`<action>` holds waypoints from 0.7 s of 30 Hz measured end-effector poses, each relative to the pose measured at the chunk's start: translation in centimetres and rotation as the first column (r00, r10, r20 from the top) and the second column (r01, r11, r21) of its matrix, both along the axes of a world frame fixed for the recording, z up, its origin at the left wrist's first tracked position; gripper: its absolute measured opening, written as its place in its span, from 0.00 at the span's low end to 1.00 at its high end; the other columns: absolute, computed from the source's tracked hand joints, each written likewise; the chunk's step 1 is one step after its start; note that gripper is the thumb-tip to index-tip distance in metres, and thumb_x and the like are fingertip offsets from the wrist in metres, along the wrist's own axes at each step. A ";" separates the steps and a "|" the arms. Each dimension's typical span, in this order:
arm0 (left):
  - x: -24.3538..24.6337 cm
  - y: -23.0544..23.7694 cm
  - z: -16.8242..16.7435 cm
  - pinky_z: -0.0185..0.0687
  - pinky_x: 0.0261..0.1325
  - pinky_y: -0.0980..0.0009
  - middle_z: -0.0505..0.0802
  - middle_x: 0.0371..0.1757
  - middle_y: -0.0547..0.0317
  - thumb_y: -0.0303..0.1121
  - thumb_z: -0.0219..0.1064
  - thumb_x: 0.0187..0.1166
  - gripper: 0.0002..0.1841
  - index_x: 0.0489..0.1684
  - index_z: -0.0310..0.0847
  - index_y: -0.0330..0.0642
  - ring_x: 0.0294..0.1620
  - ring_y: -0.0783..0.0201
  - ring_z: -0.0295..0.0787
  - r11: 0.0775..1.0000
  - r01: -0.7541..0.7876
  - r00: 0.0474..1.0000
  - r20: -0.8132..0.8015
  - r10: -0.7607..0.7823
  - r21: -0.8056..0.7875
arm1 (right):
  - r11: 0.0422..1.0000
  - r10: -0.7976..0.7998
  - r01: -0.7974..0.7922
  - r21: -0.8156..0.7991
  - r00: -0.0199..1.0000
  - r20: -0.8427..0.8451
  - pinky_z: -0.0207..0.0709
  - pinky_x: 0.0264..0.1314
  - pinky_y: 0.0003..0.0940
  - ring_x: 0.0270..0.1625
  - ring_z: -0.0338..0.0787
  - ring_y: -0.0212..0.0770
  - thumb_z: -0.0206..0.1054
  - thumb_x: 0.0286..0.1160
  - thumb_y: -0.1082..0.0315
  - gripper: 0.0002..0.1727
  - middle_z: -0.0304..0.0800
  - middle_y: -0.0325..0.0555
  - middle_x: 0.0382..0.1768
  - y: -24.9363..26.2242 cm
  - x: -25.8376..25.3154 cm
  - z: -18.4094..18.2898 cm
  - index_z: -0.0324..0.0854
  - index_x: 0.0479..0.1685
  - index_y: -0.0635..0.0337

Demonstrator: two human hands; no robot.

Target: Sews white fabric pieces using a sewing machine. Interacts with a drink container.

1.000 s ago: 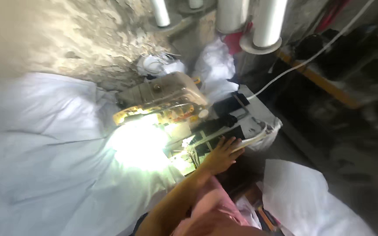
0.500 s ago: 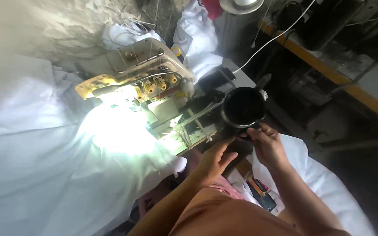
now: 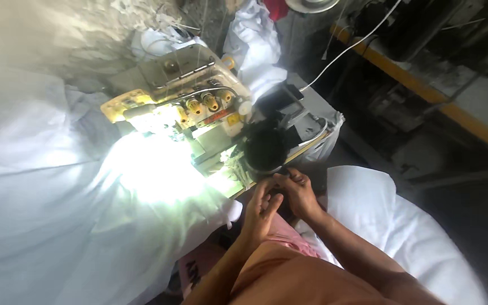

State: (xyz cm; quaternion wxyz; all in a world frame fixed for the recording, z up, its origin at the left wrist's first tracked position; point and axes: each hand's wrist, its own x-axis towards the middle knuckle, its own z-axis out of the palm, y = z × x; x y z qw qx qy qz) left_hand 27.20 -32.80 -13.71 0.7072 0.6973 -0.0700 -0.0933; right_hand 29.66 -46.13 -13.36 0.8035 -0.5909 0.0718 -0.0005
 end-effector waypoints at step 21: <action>1.5 -2.1 4.4 0.75 0.71 0.68 0.84 0.65 0.54 0.30 0.55 0.90 0.17 0.74 0.69 0.39 0.66 0.67 0.80 0.958 -0.106 0.843 -0.536 -0.056 -0.267 | 0.421 0.358 0.518 -0.744 0.659 0.661 0.86 0.49 0.34 0.48 0.91 0.48 0.69 0.79 0.67 0.07 0.87 0.62 0.54 -4.5 1.6 1.2 0.88 0.44 0.62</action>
